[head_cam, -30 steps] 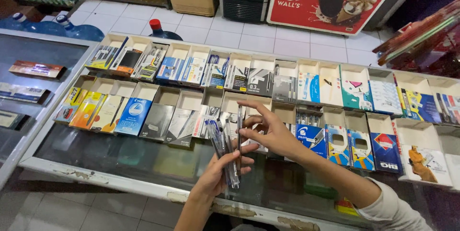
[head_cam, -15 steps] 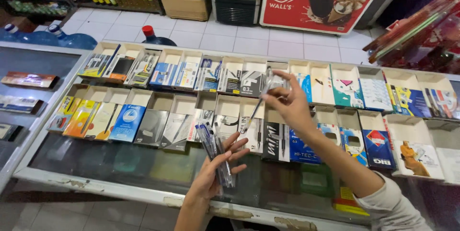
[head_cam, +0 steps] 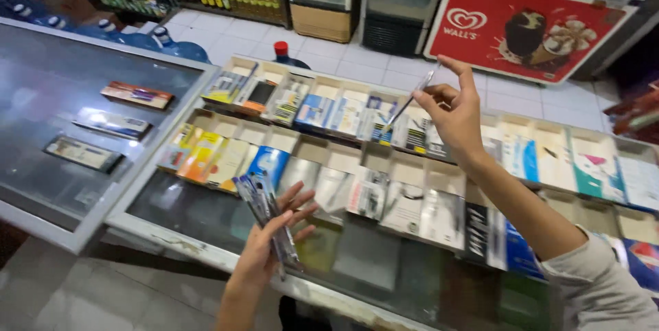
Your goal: Organizing individual pens into specific slots in a retail display counter.
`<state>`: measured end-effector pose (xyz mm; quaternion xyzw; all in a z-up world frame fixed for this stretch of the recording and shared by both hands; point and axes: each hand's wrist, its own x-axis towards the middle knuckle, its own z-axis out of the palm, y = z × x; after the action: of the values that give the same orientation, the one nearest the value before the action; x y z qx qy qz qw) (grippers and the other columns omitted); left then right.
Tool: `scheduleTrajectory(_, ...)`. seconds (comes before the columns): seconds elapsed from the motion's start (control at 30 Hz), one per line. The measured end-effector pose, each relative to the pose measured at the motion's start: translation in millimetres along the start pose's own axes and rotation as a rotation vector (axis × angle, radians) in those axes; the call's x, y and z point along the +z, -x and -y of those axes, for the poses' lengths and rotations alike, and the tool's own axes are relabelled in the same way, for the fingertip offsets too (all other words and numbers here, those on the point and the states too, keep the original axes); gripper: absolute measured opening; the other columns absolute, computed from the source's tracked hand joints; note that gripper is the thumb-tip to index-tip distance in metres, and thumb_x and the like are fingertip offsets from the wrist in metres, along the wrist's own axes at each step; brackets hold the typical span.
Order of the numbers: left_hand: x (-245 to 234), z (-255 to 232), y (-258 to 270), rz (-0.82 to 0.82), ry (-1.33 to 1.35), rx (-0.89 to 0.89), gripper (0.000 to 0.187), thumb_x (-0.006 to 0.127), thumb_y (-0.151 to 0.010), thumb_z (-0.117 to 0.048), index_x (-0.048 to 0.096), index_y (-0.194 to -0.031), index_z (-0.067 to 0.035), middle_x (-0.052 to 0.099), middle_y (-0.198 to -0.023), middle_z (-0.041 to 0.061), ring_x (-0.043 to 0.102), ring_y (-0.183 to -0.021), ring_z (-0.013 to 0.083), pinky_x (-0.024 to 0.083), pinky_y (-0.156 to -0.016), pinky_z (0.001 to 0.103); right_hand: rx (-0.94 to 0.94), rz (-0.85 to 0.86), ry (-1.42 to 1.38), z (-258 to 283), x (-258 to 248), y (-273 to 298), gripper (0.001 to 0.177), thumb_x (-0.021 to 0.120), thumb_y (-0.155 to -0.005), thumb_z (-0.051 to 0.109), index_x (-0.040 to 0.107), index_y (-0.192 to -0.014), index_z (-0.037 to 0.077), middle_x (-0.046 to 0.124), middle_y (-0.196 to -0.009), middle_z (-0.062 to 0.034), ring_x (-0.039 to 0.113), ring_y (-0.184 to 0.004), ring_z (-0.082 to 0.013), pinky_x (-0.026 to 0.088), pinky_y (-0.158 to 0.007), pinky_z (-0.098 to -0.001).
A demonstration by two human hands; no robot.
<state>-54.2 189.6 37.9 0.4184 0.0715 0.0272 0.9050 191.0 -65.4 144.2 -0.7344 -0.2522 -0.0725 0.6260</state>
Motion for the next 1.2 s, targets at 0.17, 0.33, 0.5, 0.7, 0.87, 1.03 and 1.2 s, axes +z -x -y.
scheduleTrajectory(0.17, -65.0, -89.6, -20.0, -0.087, -0.058, -0.052, 0.062, 0.053, -0.09, -0.008, 0.048, -0.151, -0.003, 0.059, -0.146, 0.02, 0.062, -0.121, 0.0293, 0.054, -0.093, 0.042, -0.118, -0.052, 0.05, -9.1, 104.8, -63.4, 0.063, 0.07, -0.094, 0.0, 0.039, -0.146, 0.013, 0.067, -0.096, -0.0069, 0.054, -0.072, -0.0094, 0.044, -0.065, -0.0223)
scheduleTrajectory(0.33, -120.3, -158.1, -44.4, -0.081, -0.056, -0.101, 0.058, 0.05, -0.092, -0.007, 0.049, -0.149, -0.001, 0.058, -0.146, 0.024, 0.058, -0.128, 0.0347, 0.051, -0.098, 0.045, -0.139, -0.209, 0.134, -43.3, 201.3, -117.0, 0.062, 0.071, -0.092, -0.003, 0.043, -0.144, 0.014, 0.071, -0.087, -0.0067, 0.056, -0.066, -0.009, 0.045, -0.061, -0.0232)
scheduleTrajectory(0.5, -163.4, -189.7, -67.8, -0.058, -0.091, -0.232, 0.063, 0.051, -0.091, -0.008, 0.043, -0.154, -0.004, 0.057, -0.15, 0.021, 0.055, -0.135, 0.0317, 0.049, -0.107, 0.045, -0.07, -0.234, 0.3, -83.1, 252.5, -141.7, 0.06, 0.074, -0.086, 0.001, 0.052, -0.141, 0.014, 0.071, -0.079, -0.0057, 0.049, -0.053, -0.0078, 0.039, -0.052, -0.023)
scheduleTrajectory(0.7, -205.8, -188.1, -90.5, -0.013, 0.009, -0.317, 0.062, 0.05, -0.091, -0.004, 0.045, -0.152, -0.006, 0.05, -0.157, 0.017, 0.052, -0.14, 0.0365, 0.047, -0.112, 0.05, 0.096, -0.145, 0.328, -94.5, 278.4, -138.2, 0.061, 0.074, -0.082, 0.005, 0.054, -0.14, 0.013, 0.074, -0.081, -0.0096, 0.054, -0.056, -0.0112, 0.042, -0.057, -0.0238)
scheduleTrajectory(0.87, -221.7, -185.4, -94.0, 0.106, 0.03, -0.327, 0.064, 0.054, -0.09, -0.008, 0.042, -0.153, -0.01, 0.046, -0.16, 0.015, 0.05, -0.142, 0.0352, 0.048, -0.112, 0.05, 0.233, -0.019, 0.451, -99.0, 289.8, -142.0, 0.064, 0.073, -0.079, 0.011, 0.056, -0.14, 0.01, 0.073, -0.075, -0.01, 0.062, -0.061, -0.0157, 0.045, -0.059, -0.026)
scheduleTrajectory(1.03, -221.9, -188.3, -91.1, 0.08, 0.07, -0.365, 0.063, 0.051, -0.092, -0.006, 0.04, -0.154, -0.009, 0.047, -0.158, 0.014, 0.051, -0.14, 0.032, 0.048, -0.113, 0.046, 0.358, 0.081, 0.474, -100.4, 297.5, -143.8, 0.065, 0.076, -0.077, 0.012, 0.059, -0.139, 0.014, 0.072, -0.073, -0.0064, 0.061, -0.06, -0.0127, 0.042, -0.057, -0.0242)
scheduleTrajectory(1.2, -222.1, -189.5, -91.5, 0.046, 0.071, -0.375, 0.06, 0.053, -0.092, -0.005, 0.045, -0.152, -0.009, 0.052, -0.155, 0.013, 0.053, -0.139, 0.0306, 0.048, -0.114, 0.046, 0.441, 0.207, 0.459, -83.6, 299.4, -142.3, 0.067, 0.078, -0.072, 0.009, 0.061, -0.137, 0.012, 0.077, -0.078, -0.009, 0.066, -0.067, -0.0153, 0.044, -0.064, -0.0259)
